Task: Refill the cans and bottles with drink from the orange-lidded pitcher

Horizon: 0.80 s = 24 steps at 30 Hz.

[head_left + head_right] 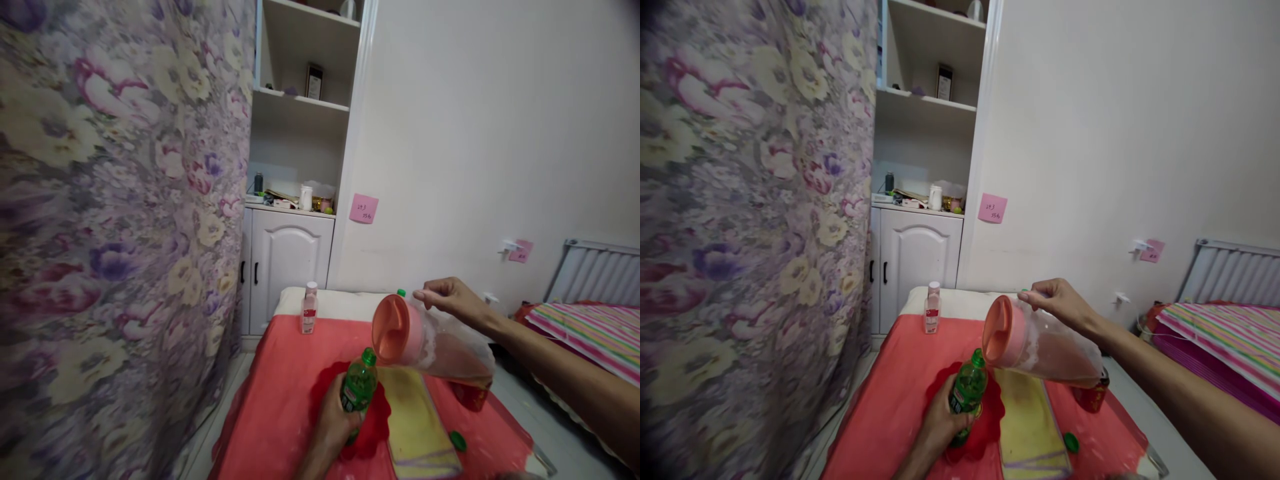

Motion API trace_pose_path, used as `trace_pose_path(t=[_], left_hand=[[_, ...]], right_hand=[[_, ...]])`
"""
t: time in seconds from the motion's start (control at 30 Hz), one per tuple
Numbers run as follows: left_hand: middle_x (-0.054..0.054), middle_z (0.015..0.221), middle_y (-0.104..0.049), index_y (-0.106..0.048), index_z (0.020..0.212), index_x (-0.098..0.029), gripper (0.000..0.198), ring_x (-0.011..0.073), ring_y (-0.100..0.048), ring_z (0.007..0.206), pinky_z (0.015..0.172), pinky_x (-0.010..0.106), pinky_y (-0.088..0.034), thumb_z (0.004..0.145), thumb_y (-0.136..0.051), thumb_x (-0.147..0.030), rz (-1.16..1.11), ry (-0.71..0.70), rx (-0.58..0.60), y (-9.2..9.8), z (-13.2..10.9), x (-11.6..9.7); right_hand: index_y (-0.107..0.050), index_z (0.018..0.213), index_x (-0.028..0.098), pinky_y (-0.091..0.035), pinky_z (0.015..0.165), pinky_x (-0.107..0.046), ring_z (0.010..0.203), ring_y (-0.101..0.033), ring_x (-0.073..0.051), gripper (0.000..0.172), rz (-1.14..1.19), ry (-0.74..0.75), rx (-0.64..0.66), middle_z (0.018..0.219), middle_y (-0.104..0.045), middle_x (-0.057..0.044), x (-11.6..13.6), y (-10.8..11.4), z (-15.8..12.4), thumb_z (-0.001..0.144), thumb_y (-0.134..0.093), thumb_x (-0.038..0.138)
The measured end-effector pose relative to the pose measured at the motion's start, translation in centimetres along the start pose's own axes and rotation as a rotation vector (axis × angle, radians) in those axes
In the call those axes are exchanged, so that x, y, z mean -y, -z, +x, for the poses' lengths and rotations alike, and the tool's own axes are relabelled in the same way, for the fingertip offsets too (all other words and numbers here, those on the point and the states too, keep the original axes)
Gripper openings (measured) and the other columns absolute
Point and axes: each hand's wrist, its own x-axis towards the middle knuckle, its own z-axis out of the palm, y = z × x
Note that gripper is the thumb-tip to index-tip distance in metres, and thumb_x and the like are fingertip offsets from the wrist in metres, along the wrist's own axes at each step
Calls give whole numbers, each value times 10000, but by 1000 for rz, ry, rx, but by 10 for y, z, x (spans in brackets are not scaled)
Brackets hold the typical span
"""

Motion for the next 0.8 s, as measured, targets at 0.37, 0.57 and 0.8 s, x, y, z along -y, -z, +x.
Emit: trace_pose_path(t=[0.37, 0.57, 0.8], left_hand=[[35, 830, -726, -644, 945, -152, 525, 224, -649, 781, 697, 291, -476, 439, -674, -13, 3, -12, -27, -1, 1, 3], [21, 836, -729, -631, 970, -168, 549, 212, -650, 793, 725, 283, -482, 444, -690, -20, -10, -5, -9, 0, 1, 4], [-12, 778, -699, -643, 920, -182, 515, 205, -641, 769, 673, 260, -468, 430, -684, -29, -7, 0, -6, 1, 1, 3]], right_hand=[[-560, 583, 197, -196, 532, -286, 536, -267, -107, 536, -1, -2, -6, 521, -317, 72, 0, -2, -1, 831, -614, 669], [-561, 589, 198, -188, 538, -288, 538, -271, -108, 531, -1, 3, 7, 528, -312, 72, 1, -2, -1, 848, -601, 659], [-561, 584, 195, -188, 533, -285, 528, -260, -102, 541, -10, 10, 4, 518, -309, 76, 0, -3, 1, 841, -596, 669]])
